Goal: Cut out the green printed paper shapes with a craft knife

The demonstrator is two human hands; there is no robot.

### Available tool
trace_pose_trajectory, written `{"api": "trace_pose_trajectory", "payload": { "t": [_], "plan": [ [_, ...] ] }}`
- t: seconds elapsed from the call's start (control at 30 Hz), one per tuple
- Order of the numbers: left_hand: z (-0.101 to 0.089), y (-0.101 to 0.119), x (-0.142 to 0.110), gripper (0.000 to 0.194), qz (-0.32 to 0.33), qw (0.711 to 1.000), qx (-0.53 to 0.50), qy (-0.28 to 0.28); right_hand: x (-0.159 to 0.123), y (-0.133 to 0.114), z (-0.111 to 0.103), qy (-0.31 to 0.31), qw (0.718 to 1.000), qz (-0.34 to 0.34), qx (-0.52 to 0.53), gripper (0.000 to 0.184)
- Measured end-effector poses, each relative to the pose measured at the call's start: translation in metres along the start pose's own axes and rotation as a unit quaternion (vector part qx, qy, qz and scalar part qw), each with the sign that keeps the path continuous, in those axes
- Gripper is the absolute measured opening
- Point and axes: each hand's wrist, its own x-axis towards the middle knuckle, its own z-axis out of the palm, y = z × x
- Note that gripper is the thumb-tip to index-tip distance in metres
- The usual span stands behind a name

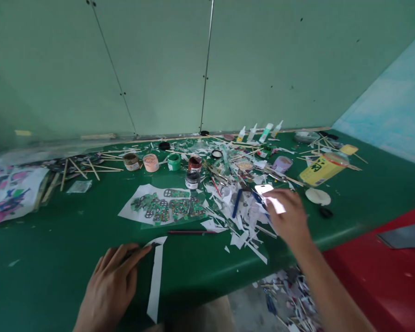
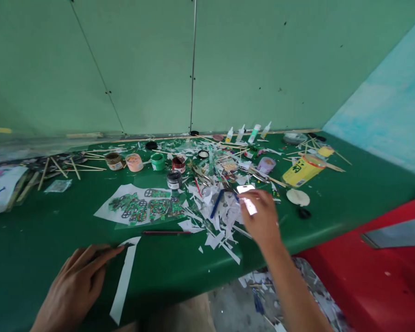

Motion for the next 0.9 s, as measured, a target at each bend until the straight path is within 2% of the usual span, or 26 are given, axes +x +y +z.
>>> {"api": "trace_pose_trajectory", "payload": {
  "t": [0.1, 0.2, 0.3, 0.37, 0.43, 0.53, 0.67, 0.77, 0.9],
  "plan": [
    [-0.001, 0.001, 0.002, 0.038, -0.022, 1.000, -0.012, -0.006, 0.001, 0.066, -0.010, -0.010, 0.997, 0.076, -0.027, 0.034],
    [-0.003, 0.002, 0.005, 0.037, -0.034, 0.999, -0.017, -0.007, -0.009, 0.097, -0.006, -0.076, 0.993, 0.092, -0.026, 0.039],
    [-0.006, 0.004, 0.007, 0.035, -0.028, 0.999, -0.014, -0.003, -0.015, 0.103, 0.001, -0.133, 0.987, 0.083, -0.034, 0.041],
    [-0.008, 0.004, 0.008, 0.034, -0.022, 1.000, -0.011, -0.001, -0.014, 0.102, 0.002, -0.118, 0.990, 0.078, -0.022, 0.042],
    [-0.008, 0.004, 0.008, 0.034, -0.021, 1.000, -0.008, 0.003, -0.008, 0.103, 0.002, -0.074, 0.994, 0.078, 0.012, 0.043],
    [-0.005, 0.002, 0.007, 0.034, -0.021, 1.000, -0.001, 0.011, 0.001, 0.105, 0.001, -0.040, 0.991, 0.106, 0.064, 0.038],
    [-0.003, 0.001, 0.006, 0.036, -0.008, 1.000, 0.013, 0.024, 0.008, 0.108, 0.003, -0.037, 0.981, 0.166, 0.092, 0.032],
    [-0.003, 0.001, 0.007, 0.035, 0.004, 0.999, 0.025, 0.027, 0.008, 0.109, 0.004, -0.040, 0.978, 0.179, 0.096, 0.030],
    [-0.002, -0.002, 0.006, 0.036, 0.009, 0.999, 0.039, 0.020, 0.007, 0.109, 0.006, -0.084, 0.977, 0.182, 0.073, 0.027]
  ]
}}
